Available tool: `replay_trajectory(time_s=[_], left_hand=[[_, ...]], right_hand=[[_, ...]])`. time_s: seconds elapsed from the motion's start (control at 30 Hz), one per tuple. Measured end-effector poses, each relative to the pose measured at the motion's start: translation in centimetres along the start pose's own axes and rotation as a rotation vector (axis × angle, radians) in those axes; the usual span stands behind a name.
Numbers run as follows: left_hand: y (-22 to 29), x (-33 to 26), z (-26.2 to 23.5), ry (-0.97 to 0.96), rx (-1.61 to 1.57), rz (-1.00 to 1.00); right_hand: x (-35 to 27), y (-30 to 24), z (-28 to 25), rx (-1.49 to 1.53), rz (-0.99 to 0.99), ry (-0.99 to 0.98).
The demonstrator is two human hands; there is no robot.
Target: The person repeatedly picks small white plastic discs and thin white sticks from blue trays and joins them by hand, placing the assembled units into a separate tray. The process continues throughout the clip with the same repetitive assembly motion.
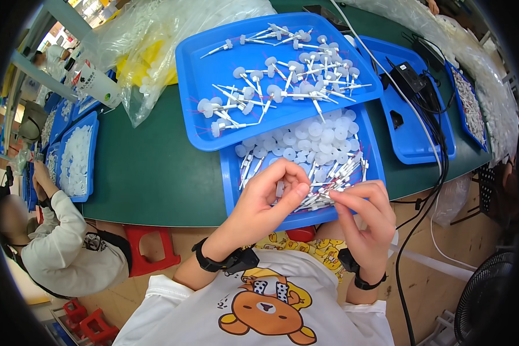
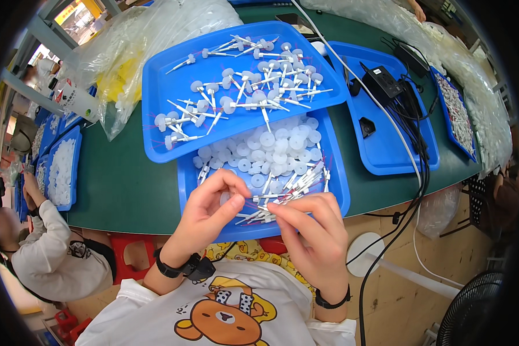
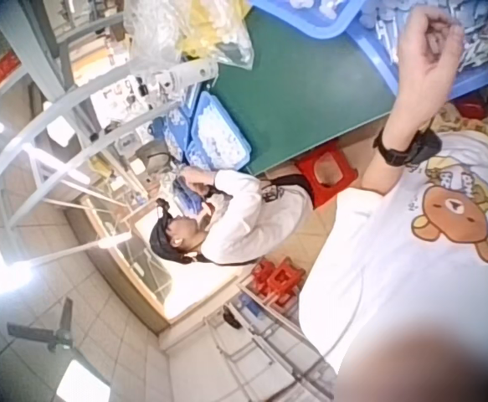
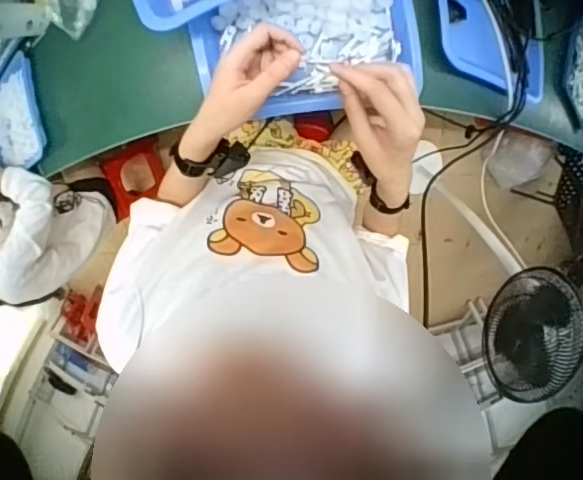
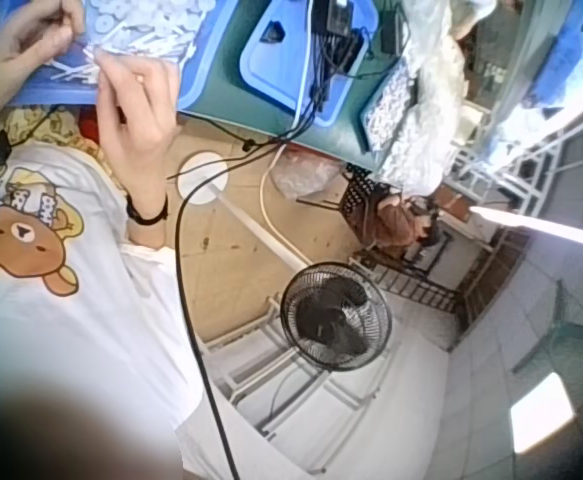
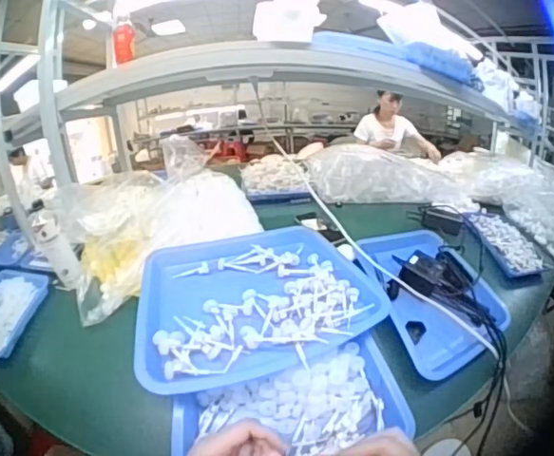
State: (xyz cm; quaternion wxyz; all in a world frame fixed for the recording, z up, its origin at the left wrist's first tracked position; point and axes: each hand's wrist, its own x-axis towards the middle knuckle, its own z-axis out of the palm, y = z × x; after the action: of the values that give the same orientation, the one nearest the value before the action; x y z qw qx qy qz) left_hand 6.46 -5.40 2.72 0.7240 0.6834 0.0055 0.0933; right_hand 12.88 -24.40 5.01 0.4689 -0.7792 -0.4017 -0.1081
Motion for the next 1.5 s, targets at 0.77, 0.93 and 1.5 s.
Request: replay_trajectory(time_s=[0.77,0.93,1.5], left_hand=[[0.0,0.1,0.2,0.149,0.341,0.138],[0.2,0.1,0.2,0.101,0.329,0.122],[0.5,0.1,0.4,-0.037,0.176,-0.010]], right_hand=[[-1.0,1.0,-0.8,-0.158,0.061,0.016],[-1.0,0.9,-0.8,-0.134,0.088,-0.006],[-0.9,0.9,-0.5,-0.027,0.023,0.023]])
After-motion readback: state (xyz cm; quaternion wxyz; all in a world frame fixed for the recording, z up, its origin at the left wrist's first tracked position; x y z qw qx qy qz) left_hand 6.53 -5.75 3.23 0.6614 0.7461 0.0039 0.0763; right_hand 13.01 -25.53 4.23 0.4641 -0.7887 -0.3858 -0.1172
